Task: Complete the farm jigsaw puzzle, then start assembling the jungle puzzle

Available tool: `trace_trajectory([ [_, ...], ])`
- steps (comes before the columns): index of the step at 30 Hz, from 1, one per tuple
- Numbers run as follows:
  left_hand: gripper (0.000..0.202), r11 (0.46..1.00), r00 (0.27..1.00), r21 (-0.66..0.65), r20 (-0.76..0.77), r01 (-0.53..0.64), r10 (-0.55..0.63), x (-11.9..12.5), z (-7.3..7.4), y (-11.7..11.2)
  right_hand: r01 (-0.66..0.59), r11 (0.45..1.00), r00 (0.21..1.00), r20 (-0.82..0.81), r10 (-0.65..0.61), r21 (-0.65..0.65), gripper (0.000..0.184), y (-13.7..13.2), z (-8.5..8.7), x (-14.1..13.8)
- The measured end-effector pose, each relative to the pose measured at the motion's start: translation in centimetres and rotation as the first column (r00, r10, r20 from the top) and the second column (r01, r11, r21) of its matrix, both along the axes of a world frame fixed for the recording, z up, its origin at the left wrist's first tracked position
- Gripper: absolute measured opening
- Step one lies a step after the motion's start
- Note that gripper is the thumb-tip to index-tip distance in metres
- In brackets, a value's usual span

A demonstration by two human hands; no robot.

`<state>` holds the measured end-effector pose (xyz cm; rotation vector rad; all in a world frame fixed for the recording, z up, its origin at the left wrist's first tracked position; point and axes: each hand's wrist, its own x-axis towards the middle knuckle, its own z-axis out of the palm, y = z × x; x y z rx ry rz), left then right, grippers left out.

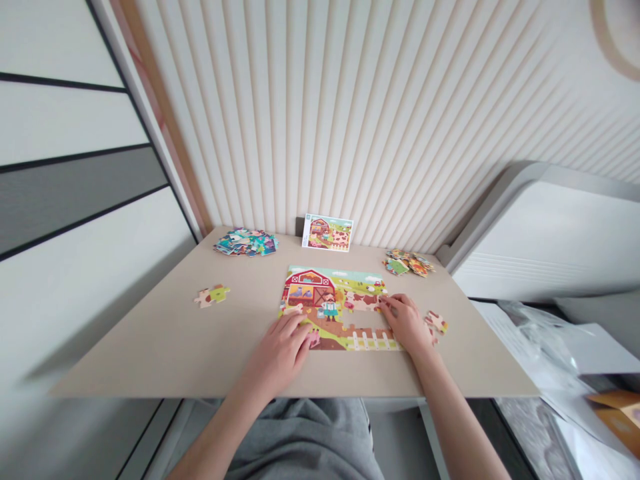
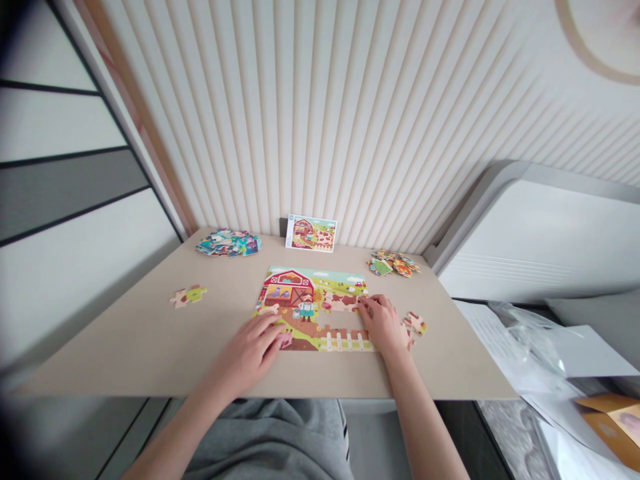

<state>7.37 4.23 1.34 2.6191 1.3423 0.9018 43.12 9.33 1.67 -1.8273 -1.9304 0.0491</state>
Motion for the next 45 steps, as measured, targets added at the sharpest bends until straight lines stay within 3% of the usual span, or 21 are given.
trace_trajectory([
  [8,0.024,1.0,1.0,0.007,-0.008,0.003,-0.003,0.0,-0.1,0.0,0.044,0.998,0.998,-0.046,-0.045,-0.042,0.043,0.2,-0.8,0.7],
  [16,0.024,1.0,1.0,-0.002,-0.028,-0.003,0.003,0.0,0.0,-0.1,-0.002,0.999,0.955,-0.298,0.011,0.032,0.046,0.1,-0.7,0.8],
  [19,0.024,1.0,1.0,0.001,-0.02,0.001,-0.001,0.0,0.0,-0.1,-0.001,0.998,0.909,-0.416,0.028,0.065,0.045,-0.2,-0.4,0.3],
  [24,0.023,1.0,1.0,-0.005,-0.008,-0.003,0.003,0.0,0.0,0.0,0.027,0.999,0.814,-0.58,-0.011,0.018,0.06,-0.6,-0.2,0.0],
  [30,0.024,1.0,1.0,-0.022,-0.023,-0.013,0.012,0.0,-0.1,0.0,-0.003,0.998,0.689,-0.724,-0.039,-0.057,0.049,-1.1,0.0,-0.2],
  [36,0.025,1.0,0.999,-0.002,-0.035,-0.006,0.006,0.0,0.0,0.0,-0.048,0.997,0.629,-0.778,-0.013,-0.055,0.045,-1.2,0.5,-0.5],
  [41,0.025,1.0,1.0,0.006,-0.026,-0.001,0.001,0.0,0.0,-0.1,-0.085,0.994,0.615,-0.789,-0.007,-0.074,0.072,-1.6,1.1,-0.9],
  [45,0.024,1.0,1.0,0.01,-0.009,-0.006,0.006,0.1,0.1,-0.1,-0.057,0.993,0.654,-0.755,-0.044,-0.107,0.076,-1.7,1.0,-1.1],
])
